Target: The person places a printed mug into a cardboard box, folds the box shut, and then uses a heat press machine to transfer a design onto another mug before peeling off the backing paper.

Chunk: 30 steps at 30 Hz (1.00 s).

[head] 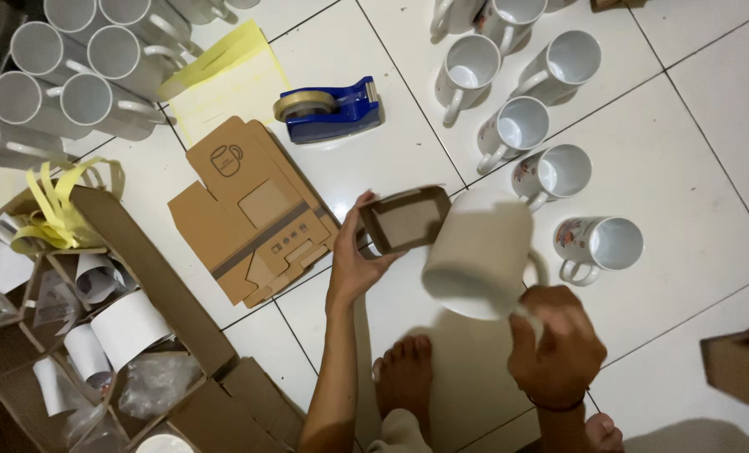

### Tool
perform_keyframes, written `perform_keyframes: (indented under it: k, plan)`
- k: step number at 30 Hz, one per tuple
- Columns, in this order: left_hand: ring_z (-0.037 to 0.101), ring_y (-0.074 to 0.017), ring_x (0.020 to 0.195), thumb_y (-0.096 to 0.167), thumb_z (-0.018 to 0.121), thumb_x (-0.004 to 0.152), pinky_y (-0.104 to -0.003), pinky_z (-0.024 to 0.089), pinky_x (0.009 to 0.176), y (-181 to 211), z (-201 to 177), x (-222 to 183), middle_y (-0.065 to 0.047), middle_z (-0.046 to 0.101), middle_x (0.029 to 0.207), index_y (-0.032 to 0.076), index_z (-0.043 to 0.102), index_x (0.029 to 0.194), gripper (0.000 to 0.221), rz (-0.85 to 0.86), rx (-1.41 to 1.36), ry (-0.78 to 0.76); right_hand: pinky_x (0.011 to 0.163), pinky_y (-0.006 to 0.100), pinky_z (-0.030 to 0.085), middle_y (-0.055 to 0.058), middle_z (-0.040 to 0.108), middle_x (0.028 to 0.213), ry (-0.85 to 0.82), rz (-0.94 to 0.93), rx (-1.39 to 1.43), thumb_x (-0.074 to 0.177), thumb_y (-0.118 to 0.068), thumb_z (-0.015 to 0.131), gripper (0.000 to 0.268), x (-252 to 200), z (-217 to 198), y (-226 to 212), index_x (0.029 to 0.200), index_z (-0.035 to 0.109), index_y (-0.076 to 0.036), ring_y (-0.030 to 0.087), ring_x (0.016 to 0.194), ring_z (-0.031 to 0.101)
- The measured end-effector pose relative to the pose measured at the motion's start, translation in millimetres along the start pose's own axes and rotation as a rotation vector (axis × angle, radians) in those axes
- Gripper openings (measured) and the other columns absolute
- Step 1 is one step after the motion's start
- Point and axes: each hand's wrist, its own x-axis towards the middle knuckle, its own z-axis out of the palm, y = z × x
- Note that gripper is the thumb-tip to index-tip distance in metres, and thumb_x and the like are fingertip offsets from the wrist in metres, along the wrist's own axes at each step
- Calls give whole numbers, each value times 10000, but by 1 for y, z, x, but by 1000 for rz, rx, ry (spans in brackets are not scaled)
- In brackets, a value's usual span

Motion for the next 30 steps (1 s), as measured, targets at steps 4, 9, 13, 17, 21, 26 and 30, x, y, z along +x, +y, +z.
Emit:
perform_keyframes:
  k: [4,9,13,17,21,26,30]
  plan:
    - [359,-315,1521,65,900,730,-493,387,1216,6,-3,-7,-145,353,1641,144,204,1610,1125,-61,-87,46,558,305,395,18,517,557,33,548,-75,1041,-143,574,220,17,2,-8,866,669,-49,131,518,460]
    - [651,-461,1163,-52,915,638,-550,614,929,73,-20,-17,-293,602,1312,-19,380,1510,1024,-460,44,160,528,350,476,134,614,569,-39,258,-126,1066,16,652,216,57,-4,-4,852,677,9,275,480,629]
    - [609,-162,733,70,970,644,-275,531,609,73,-14,-27,8,578,805,150,707,951,412,-146,234,518,614,432,505,175,660,671,-136,416,-146,1111,-82,639,233,78,-20,1,911,672,33,326,577,667]
    - [463,-125,731,172,785,804,-269,375,611,126,38,-31,-3,551,807,133,582,835,209,289,86,470,557,278,419,46,683,766,-272,721,-15,1058,-215,598,197,88,-30,-14,970,671,-55,140,567,557]
    - [519,-152,749,62,835,766,-262,414,584,117,62,-45,-47,576,837,74,600,805,238,365,37,332,617,328,503,0,736,736,-275,510,-299,1040,-289,621,187,56,-32,-9,939,658,-136,159,568,702]
    - [400,-137,635,25,839,727,-265,313,573,126,59,-51,-10,528,692,112,542,703,310,362,27,357,603,310,479,17,698,661,-103,691,-106,1001,-294,619,275,2,-11,-14,836,699,-89,138,575,601]
    - [487,-126,702,37,824,740,-235,389,542,100,79,-57,-25,586,780,83,607,746,222,326,26,111,408,269,248,9,417,539,-76,1017,402,1019,-234,639,229,-28,-14,18,887,627,-47,95,447,345]
